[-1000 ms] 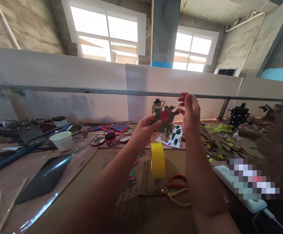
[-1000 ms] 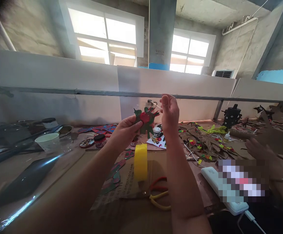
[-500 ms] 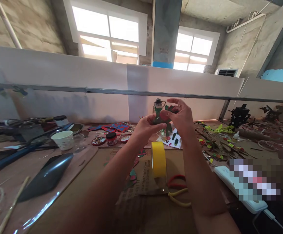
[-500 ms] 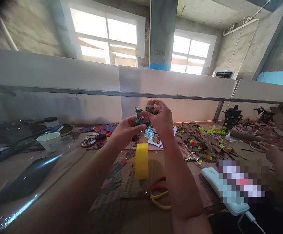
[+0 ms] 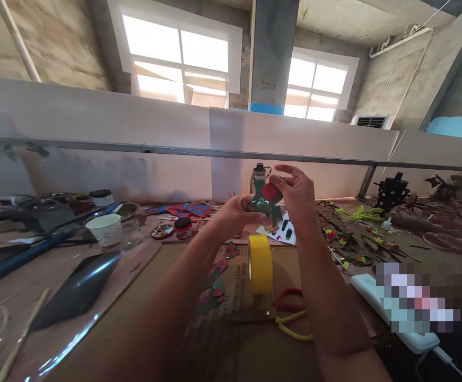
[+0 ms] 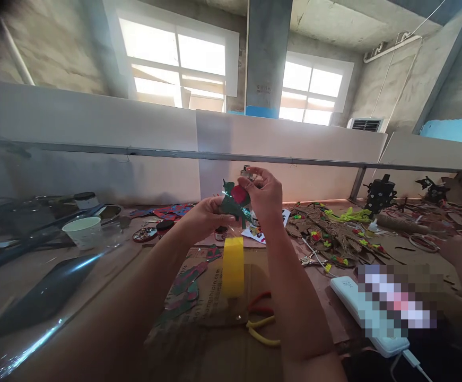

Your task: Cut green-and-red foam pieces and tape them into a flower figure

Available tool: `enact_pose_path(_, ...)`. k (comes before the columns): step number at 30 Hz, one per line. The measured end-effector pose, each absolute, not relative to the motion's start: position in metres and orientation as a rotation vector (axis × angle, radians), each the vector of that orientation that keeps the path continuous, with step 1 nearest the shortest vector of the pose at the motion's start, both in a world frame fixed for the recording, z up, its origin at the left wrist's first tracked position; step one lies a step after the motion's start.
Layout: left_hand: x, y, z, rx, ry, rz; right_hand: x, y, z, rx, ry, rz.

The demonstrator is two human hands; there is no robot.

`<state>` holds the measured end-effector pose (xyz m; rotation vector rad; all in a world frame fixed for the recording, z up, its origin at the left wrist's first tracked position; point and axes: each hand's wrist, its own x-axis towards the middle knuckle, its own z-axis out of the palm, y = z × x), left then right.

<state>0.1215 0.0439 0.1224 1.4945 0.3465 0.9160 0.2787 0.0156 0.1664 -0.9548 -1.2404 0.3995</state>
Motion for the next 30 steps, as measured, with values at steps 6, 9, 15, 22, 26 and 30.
enact_pose_path(6, 0.123, 0.046, 0.121, 1.339, 0.287, 0.922, 0.284, 0.024, 0.163, -0.892, -1.259, 0.451)
enact_pose_path(9, 0.127, 0.044, 0.124, 1.256, 0.281, 1.006, 0.285, 0.025, 0.162, -0.798, -1.264, 0.525)
enact_pose_path(15, 0.129, 0.049, 0.122, 1.201, 0.363, 1.162, 0.285, 0.026, 0.157, -0.859, -1.457, 0.603)
enact_pose_path(22, 0.130, 0.058, 0.109, 1.322, 0.469, 1.219, 0.277, 0.021, 0.158, -1.036, -1.328, 0.502)
enact_pose_path(26, 0.121, 0.063, 0.109, 1.365, 0.465, 1.139, 0.275, 0.016, 0.162, -1.030, -1.267, 0.457)
enact_pose_path(30, 0.111, 0.065, 0.114, 1.399, 0.390, 1.073, 0.272, 0.017, 0.162, -0.975, -1.256, 0.469)
